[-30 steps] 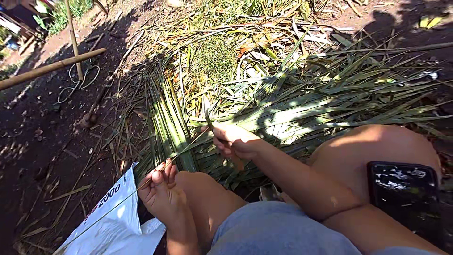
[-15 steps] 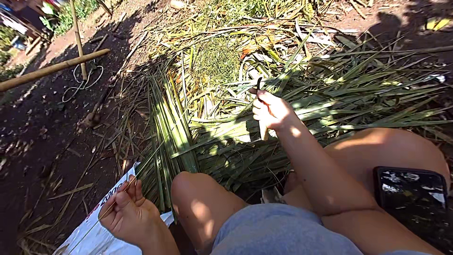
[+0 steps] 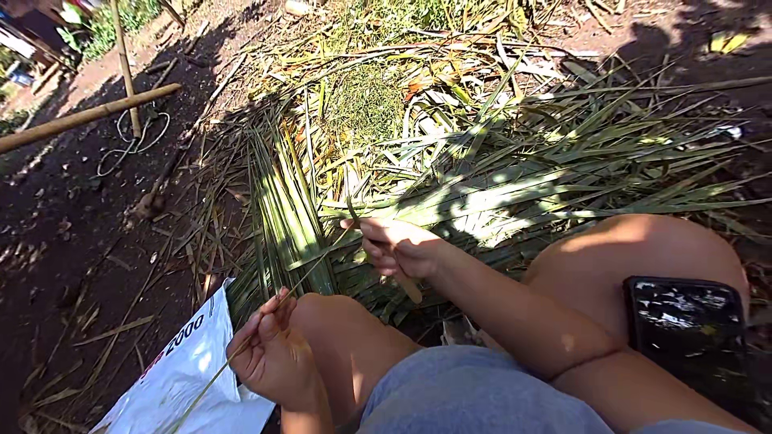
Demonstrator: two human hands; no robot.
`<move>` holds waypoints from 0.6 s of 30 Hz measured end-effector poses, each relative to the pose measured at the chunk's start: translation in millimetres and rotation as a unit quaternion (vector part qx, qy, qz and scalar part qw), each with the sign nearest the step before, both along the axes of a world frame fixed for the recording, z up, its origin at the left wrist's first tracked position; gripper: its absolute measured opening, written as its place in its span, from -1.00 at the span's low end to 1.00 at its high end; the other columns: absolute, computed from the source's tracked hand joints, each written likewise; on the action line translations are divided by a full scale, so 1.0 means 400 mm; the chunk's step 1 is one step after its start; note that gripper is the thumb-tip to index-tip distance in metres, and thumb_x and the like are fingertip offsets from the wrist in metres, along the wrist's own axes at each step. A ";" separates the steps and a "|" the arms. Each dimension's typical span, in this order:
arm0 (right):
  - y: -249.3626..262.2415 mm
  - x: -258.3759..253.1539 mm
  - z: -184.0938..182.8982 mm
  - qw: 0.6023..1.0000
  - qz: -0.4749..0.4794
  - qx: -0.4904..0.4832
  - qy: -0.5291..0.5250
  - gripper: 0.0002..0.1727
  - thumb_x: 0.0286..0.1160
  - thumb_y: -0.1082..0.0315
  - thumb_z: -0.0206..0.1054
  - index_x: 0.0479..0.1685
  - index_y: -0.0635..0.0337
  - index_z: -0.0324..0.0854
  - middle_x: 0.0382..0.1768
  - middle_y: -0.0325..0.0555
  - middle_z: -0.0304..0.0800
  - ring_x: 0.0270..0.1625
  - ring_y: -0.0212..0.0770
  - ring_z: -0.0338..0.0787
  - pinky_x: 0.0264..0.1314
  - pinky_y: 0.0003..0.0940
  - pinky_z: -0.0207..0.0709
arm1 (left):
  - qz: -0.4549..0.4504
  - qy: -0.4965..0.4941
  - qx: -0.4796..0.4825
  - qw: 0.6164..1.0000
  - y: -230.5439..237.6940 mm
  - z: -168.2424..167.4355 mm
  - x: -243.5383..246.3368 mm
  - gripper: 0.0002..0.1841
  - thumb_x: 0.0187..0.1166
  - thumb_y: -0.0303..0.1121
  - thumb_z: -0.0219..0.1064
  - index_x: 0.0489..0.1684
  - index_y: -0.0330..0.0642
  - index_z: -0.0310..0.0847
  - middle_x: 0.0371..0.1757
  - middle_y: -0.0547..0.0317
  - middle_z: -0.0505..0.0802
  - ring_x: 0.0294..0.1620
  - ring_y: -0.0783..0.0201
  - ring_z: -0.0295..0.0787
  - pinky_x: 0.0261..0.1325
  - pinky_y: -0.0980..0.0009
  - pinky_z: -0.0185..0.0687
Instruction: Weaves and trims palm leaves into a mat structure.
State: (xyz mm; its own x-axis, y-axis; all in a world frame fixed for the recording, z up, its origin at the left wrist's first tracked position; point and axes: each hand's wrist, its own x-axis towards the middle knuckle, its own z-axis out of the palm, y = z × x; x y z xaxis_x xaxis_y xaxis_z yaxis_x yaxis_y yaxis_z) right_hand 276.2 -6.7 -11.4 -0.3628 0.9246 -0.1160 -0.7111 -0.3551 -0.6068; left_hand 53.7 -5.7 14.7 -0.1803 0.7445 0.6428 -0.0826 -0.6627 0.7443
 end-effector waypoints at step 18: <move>-0.001 0.019 -0.001 0.992 -0.058 0.046 -0.106 -0.57 0.87 0.15 -0.13 0.48 0.08 0.45 -0.51 -0.33 0.56 -0.61 -0.51 0.55 -0.54 -0.66 0.52 | 0.089 -0.110 -0.174 0.975 0.019 0.030 0.006 -0.82 0.81 -0.60 -0.04 -0.13 -0.16 0.44 -0.26 0.27 0.91 -0.23 0.40 0.95 -0.17 0.53 0.89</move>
State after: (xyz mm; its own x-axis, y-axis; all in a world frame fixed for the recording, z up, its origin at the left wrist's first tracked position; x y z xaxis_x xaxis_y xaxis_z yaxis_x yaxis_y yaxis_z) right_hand 283.6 -7.0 -11.9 -0.2305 0.9688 -0.0909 -0.5972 -0.2146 -0.7728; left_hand 56.2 1.8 26.7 -0.4310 0.8548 0.2891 -0.1721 -0.3924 0.9036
